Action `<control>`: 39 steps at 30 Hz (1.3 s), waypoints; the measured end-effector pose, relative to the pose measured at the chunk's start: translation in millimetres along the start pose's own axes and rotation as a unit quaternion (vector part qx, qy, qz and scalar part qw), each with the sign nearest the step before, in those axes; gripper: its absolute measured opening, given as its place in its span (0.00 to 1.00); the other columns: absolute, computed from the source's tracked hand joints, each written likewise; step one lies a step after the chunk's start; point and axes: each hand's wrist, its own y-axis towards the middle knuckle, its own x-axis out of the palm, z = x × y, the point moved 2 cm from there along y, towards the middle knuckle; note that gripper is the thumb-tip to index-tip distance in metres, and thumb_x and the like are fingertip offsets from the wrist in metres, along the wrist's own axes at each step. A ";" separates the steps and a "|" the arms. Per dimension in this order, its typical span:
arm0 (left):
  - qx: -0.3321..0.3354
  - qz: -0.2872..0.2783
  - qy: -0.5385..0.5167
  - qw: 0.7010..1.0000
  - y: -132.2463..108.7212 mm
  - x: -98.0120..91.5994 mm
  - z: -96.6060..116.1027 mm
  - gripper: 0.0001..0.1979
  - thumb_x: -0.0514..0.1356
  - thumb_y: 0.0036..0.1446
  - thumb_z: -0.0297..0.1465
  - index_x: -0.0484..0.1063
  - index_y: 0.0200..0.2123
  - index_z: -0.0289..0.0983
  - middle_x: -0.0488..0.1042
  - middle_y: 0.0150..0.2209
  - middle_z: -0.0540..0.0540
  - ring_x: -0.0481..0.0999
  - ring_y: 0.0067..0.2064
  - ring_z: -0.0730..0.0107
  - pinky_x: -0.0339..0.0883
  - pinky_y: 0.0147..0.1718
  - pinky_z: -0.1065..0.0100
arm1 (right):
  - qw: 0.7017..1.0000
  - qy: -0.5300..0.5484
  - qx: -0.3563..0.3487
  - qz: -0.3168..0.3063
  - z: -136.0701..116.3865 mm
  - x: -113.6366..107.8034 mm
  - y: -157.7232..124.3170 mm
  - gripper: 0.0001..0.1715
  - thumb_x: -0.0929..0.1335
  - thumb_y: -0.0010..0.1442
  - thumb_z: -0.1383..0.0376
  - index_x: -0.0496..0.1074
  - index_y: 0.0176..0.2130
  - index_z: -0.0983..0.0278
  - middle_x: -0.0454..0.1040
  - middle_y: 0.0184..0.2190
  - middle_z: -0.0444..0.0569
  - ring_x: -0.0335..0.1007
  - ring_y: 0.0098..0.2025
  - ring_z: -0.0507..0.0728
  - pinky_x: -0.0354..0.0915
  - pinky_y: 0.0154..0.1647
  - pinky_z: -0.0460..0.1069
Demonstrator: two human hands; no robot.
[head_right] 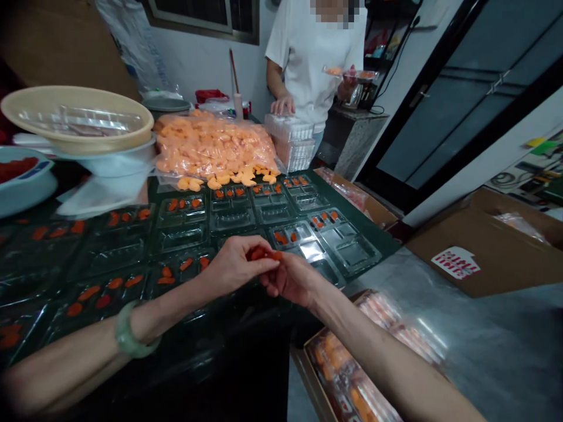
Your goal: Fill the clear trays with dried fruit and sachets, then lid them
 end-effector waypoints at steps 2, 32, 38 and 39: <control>-0.026 0.007 -0.145 0.989 5.2 -2.6 1.9 0.07 0.62 0.48 0.32 0.70 0.29 0.34 0.65 0.17 0.54 0.61 0.17 0.81 0.52 0.16 0.76 | 0.995 -0.049 -0.065 0.064 -12.7 -11.4 4.9 0.08 0.68 0.48 0.66 0.68 0.32 0.66 0.68 0.21 0.43 0.62 0.20 0.48 0.56 0.16 0.42; -0.174 0.046 -0.370 0.911 -3.1 -35.3 -27.1 0.07 0.61 0.50 0.30 0.68 0.30 0.32 0.64 0.23 0.51 0.61 0.16 0.84 0.41 0.11 0.80 | 0.588 -0.752 -0.113 0.276 -49.3 -53.8 57.8 0.05 0.70 0.47 0.61 0.73 0.24 0.60 0.74 0.26 0.50 0.69 0.31 0.58 0.56 0.27 0.47; -0.175 0.052 -0.380 0.907 -7.9 -41.5 -28.3 0.06 0.60 0.50 0.29 0.67 0.30 0.33 0.64 0.23 0.51 0.61 0.16 0.83 0.42 0.11 0.80 | 0.634 -0.704 -0.140 0.288 -50.0 -54.8 59.2 0.06 0.67 0.46 0.67 0.70 0.19 0.63 0.69 0.19 0.46 0.65 0.25 0.53 0.54 0.24 0.45; -0.178 0.056 -0.382 0.905 -8.8 -43.1 -28.8 0.05 0.60 0.50 0.28 0.67 0.30 0.33 0.64 0.23 0.51 0.61 0.16 0.83 0.42 0.11 0.80 | 0.651 -0.689 -0.148 0.283 -52.4 -56.2 57.0 0.06 0.66 0.45 0.67 0.69 0.19 0.63 0.68 0.18 0.44 0.63 0.23 0.51 0.54 0.23 0.44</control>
